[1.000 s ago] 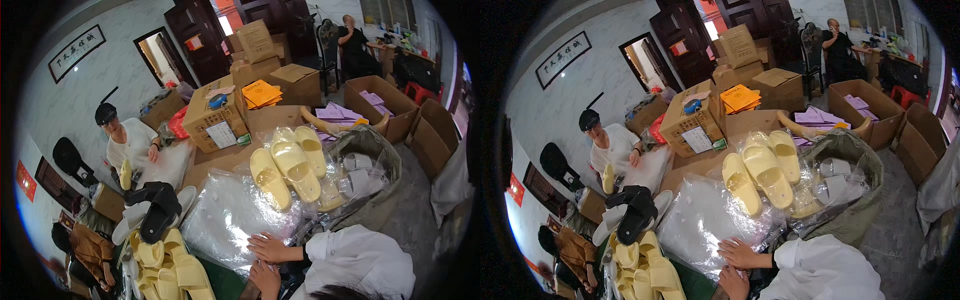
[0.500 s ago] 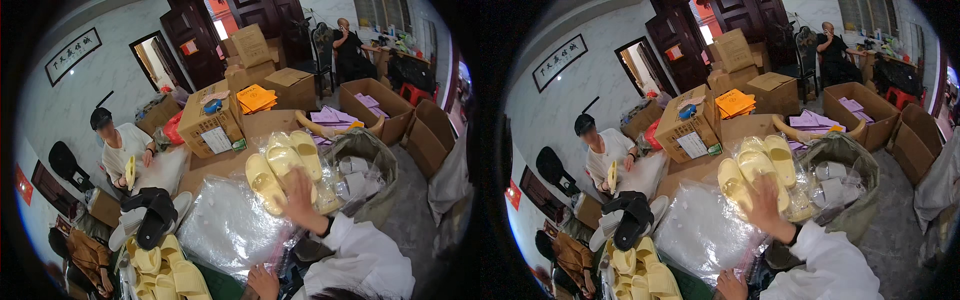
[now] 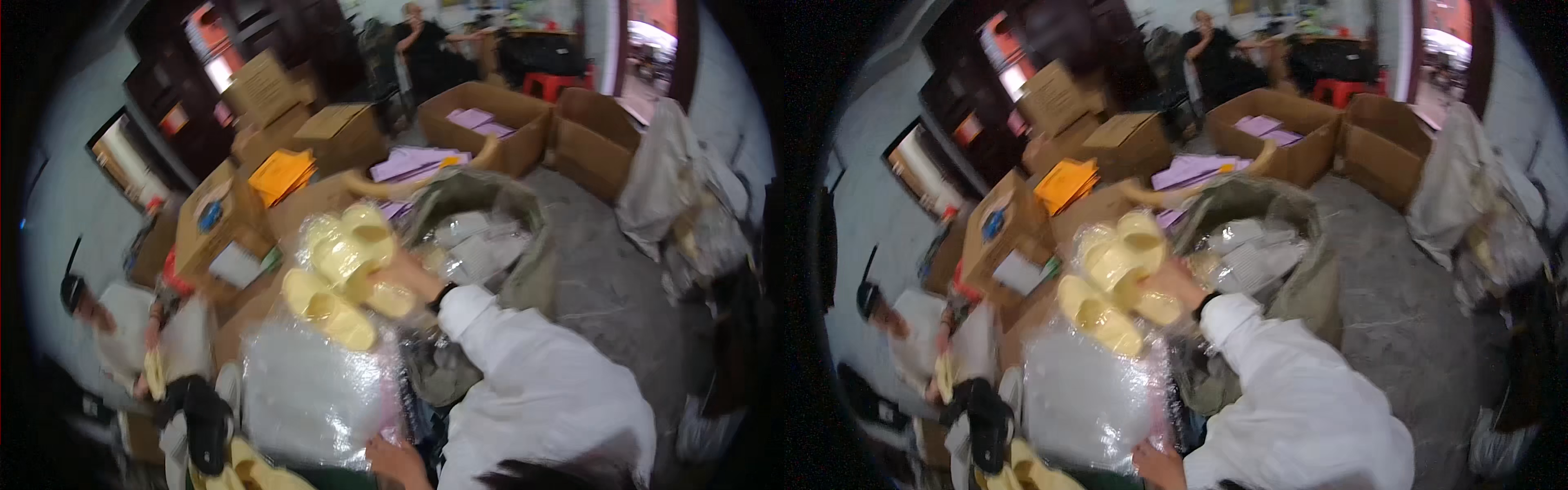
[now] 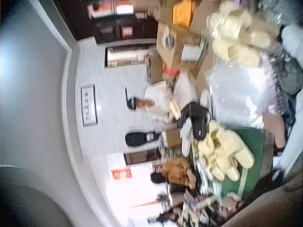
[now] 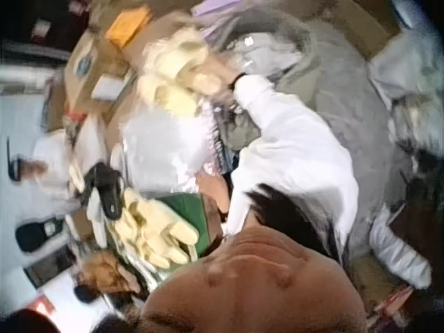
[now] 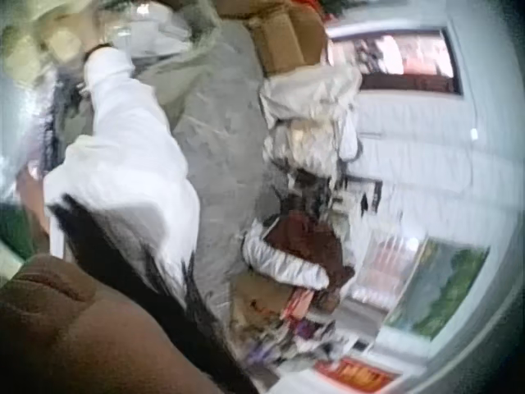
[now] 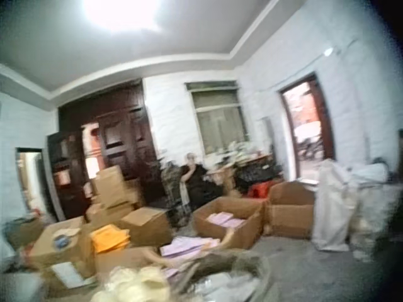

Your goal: The recorder is bagging and packing plastic slippers into a large sack at a production or distribution station.

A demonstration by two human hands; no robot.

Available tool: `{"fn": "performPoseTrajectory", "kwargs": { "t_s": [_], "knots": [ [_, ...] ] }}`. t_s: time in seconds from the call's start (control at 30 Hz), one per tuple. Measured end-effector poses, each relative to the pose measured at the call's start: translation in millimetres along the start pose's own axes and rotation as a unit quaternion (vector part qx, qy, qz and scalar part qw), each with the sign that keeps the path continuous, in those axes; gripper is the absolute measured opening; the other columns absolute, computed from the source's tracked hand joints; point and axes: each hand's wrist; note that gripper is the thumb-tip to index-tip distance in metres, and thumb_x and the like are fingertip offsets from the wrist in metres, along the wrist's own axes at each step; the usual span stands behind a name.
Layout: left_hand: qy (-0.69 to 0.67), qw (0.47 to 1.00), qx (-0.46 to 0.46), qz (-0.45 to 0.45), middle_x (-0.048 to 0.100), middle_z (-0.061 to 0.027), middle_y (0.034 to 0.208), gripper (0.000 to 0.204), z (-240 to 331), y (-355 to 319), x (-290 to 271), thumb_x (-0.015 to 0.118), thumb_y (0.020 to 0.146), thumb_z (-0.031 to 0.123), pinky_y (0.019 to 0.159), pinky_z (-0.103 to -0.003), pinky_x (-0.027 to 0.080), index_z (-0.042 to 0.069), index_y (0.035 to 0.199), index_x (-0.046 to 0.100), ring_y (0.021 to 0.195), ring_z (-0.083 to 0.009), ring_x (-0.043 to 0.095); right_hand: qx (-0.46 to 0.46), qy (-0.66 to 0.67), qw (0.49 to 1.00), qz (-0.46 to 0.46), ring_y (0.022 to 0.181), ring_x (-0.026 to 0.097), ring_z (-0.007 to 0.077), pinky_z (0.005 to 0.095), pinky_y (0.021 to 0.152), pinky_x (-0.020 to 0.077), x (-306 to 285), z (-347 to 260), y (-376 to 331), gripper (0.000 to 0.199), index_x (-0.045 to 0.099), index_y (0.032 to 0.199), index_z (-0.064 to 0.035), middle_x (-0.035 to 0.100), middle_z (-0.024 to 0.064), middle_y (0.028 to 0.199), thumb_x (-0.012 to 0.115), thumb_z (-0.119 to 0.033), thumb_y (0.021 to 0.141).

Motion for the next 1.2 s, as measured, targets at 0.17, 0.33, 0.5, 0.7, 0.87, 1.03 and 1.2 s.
{"fn": "performPoseTrajectory", "kwargs": {
  "t_s": [0.17,0.33,0.5,0.7,0.87,1.03,1.2],
  "knots": [
    [0.025,0.998,-0.010,-0.058,0.051,-0.0204,0.123,0.046,-6,-6,-20,0.057,0.086,0.034,0.086,-0.050,0.042,0.003,0.121,0.053,0.108,-0.0374,0.049,0.033,0.434,0.880,-0.190,0.112,0.050,0.0161,0.0287,0.096,0.0387,-3,-35,-27,0.071,0.038,0.134,-0.0010,0.052,0.0068,0.126,0.072,-0.011,0.073],
    [0.021,0.998,0.016,-0.052,0.050,-0.0208,0.125,0.049,-6,-6,-11,0.057,0.086,0.037,0.088,-0.051,0.041,0.005,0.123,0.052,0.110,-0.0373,0.048,0.082,0.400,0.901,-0.146,0.106,0.054,0.0169,0.0295,0.089,0.0435,7,-5,-18,0.070,0.045,0.127,0.0035,0.056,0.0118,0.119,0.077,-0.014,0.067],
    [0.009,0.998,-0.001,-0.064,0.049,-0.0213,0.127,0.051,-7,-5,-9,0.057,0.086,0.039,0.089,-0.052,0.041,0.007,0.125,0.051,0.111,-0.0367,0.048,0.134,0.253,0.958,0.024,0.106,0.052,0.0250,0.0326,0.089,0.0439,48,13,-19,0.078,0.041,0.120,0.0082,0.052,0.0193,0.114,0.082,-0.022,0.061],
    [-0.033,0.998,0.023,0.038,0.049,-0.0222,0.120,0.048,2,-3,-2,0.068,0.075,0.021,0.087,-0.049,0.040,0.000,0.116,0.051,0.108,-0.0387,0.047,0.108,0.283,0.953,-0.026,0.101,0.056,0.0262,0.0344,0.081,0.0501,23,18,-13,0.080,0.035,0.123,0.0068,0.052,0.0183,0.114,0.080,-0.021,0.063],
    [-0.030,0.995,0.043,0.083,0.043,-0.0242,0.121,0.046,2,-5,0,0.065,0.079,0.024,0.084,-0.049,0.038,0.001,0.116,0.050,0.106,-0.0411,0.044,-0.175,0.265,0.933,-0.170,0.108,0.055,0.0199,0.0334,0.088,0.0477,-43,-37,-65,0.048,0.047,0.124,-0.0009,0.053,0.0132,0.120,0.065,-0.013,0.081],
    [-0.027,0.992,0.040,0.115,0.045,-0.0224,0.118,0.044,-5,-9,2,0.064,0.080,0.025,0.083,-0.049,0.038,0.002,0.115,0.049,0.105,-0.0399,0.045,-0.230,0.064,0.969,-0.068,0.119,0.043,0.0215,0.0361,0.102,0.0370,-57,-36,-78,0.064,0.033,0.135,-0.0046,0.043,0.0121,0.130,0.065,-0.006,0.079],
    [-0.027,0.992,0.040,0.116,0.046,-0.0189,0.117,0.044,-6,-12,-1,0.063,0.081,0.027,0.084,-0.049,0.037,0.003,0.116,0.049,0.106,-0.0369,0.045,-0.180,0.283,0.940,-0.053,0.107,0.055,0.0217,0.0373,0.090,0.0481,-51,-33,-60,0.052,0.042,0.128,-0.0059,0.052,0.0119,0.122,0.063,-0.011,0.082]
  ]
}}
Point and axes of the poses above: each hand's wrist, its own y-axis towards the middle knuckle, its own x-axis out of the palm, z = x × y
